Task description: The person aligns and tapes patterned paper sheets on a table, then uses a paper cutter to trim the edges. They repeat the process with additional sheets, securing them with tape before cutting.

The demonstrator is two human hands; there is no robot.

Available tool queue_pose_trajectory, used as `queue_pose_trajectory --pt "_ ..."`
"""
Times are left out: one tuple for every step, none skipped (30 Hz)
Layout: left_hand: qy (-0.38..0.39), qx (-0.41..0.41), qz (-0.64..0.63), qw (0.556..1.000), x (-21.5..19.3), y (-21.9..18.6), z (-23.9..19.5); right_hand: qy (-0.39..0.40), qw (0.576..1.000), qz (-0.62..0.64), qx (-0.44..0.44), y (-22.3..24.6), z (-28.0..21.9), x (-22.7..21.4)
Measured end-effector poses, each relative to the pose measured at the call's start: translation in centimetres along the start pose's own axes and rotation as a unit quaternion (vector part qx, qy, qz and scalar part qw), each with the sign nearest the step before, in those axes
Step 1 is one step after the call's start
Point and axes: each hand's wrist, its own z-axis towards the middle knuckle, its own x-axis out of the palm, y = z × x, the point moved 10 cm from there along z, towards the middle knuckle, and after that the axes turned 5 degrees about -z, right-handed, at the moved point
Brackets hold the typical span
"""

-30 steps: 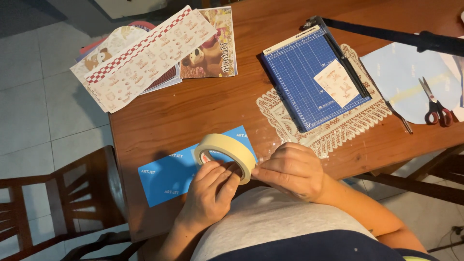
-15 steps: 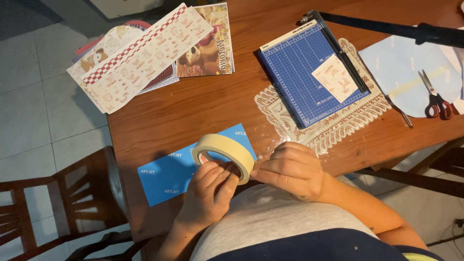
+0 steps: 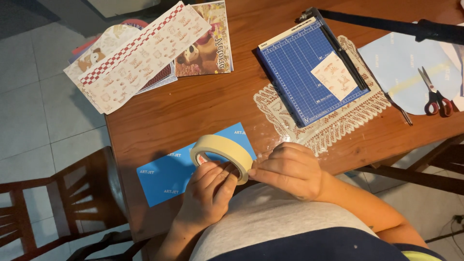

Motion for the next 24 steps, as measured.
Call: queue_pose_trajectory --pt "0.000 0.000 0.000 1.000 -0.03 0.04 0.10 0.001 1.000 0.000 0.000 -0.09 0.06 -0.01" --pt "0.002 0.001 0.003 1.000 -0.05 0.02 0.13 0.001 1.000 0.002 -0.006 -0.02 0.12 0.06" --pt "0.004 0.002 0.006 1.000 -0.08 0.00 0.14 0.002 1.000 0.005 -0.012 0.06 0.18 0.13" --pt "0.004 0.001 0.006 1.000 -0.14 0.02 0.13 0.002 1.000 0.005 -0.012 0.09 0.01 0.18" --pt "0.004 0.006 0.001 1.000 -0.20 -0.07 0.13 -0.001 1.000 0.005 -0.005 -0.02 -0.15 0.17" --pt "0.003 0.010 -0.003 1.000 -0.23 -0.15 0.16 -0.003 1.000 0.006 0.002 -0.16 -0.33 0.13" --pt "0.003 0.010 -0.003 1.000 -0.22 -0.10 0.25 -0.003 1.000 0.006 0.002 -0.21 -0.17 0.16" --pt "0.002 0.010 -0.009 1.000 -0.29 -0.09 0.28 -0.006 1.000 0.016 0.003 -0.23 -0.01 0.16" --pt "0.000 0.010 -0.014 1.000 -0.35 -0.09 0.31 -0.009 1.000 0.025 0.004 -0.25 0.13 0.15" --pt "0.001 0.010 -0.014 1.000 -0.30 -0.10 0.18 -0.009 1.000 0.025 0.005 -0.25 0.00 0.23" --pt "-0.002 0.011 -0.006 1.000 -0.30 -0.13 0.05 -0.015 1.000 0.020 0.007 -0.30 -0.15 0.18" --pt "-0.006 0.013 0.003 1.000 -0.28 -0.16 -0.06 -0.020 1.000 0.015 0.010 -0.36 -0.29 0.12" --pt "-0.006 0.013 0.002 1.000 -0.27 -0.13 0.02 -0.020 1.000 0.014 0.011 -0.39 -0.28 0.03" --pt "-0.007 0.017 0.005 1.000 -0.30 -0.21 0.07 -0.011 1.000 0.022 0.011 -0.40 -0.27 0.12" --pt "-0.008 0.021 0.008 1.000 -0.34 -0.30 0.11 -0.003 1.000 0.029 0.011 -0.40 -0.26 0.21" --pt "-0.008 0.021 0.007 1.000 -0.28 -0.29 -0.07 -0.003 1.000 0.029 0.011 -0.35 -0.43 0.23" --pt "-0.010 0.021 0.011 1.000 -0.25 -0.28 -0.23 -0.003 1.000 0.022 0.013 -0.35 -0.59 0.24" --pt "-0.012 0.022 0.013 1.000 -0.20 -0.27 -0.37 -0.004 1.000 0.014 0.015 -0.36 -0.76 0.21" --pt "-0.012 0.023 0.013 1.000 -0.23 -0.25 -0.25 -0.004 1.000 0.014 0.015 -0.35 -0.43 0.13" --pt "-0.013 0.026 0.013 0.999 -0.31 -0.33 -0.18 -0.008 1.000 0.019 0.013 -0.27 -0.10 -0.01" --pt "-0.015 0.029 0.014 0.999 -0.39 -0.40 -0.11 -0.012 1.000 0.025 0.010 -0.19 0.23 -0.14" --pt "-0.014 0.029 0.013 0.999 -0.32 -0.40 -0.31 -0.013 1.000 0.025 0.011 -0.13 0.16 0.03" --pt "-0.012 0.024 0.006 1.000 -0.21 -0.31 -0.50 -0.022 0.999 0.024 0.015 -0.16 0.09 0.02" --pt "-0.010 0.021 -0.002 1.000 -0.05 -0.18 -0.64 -0.031 0.999 0.021 0.019 -0.22 0.01 -0.03"
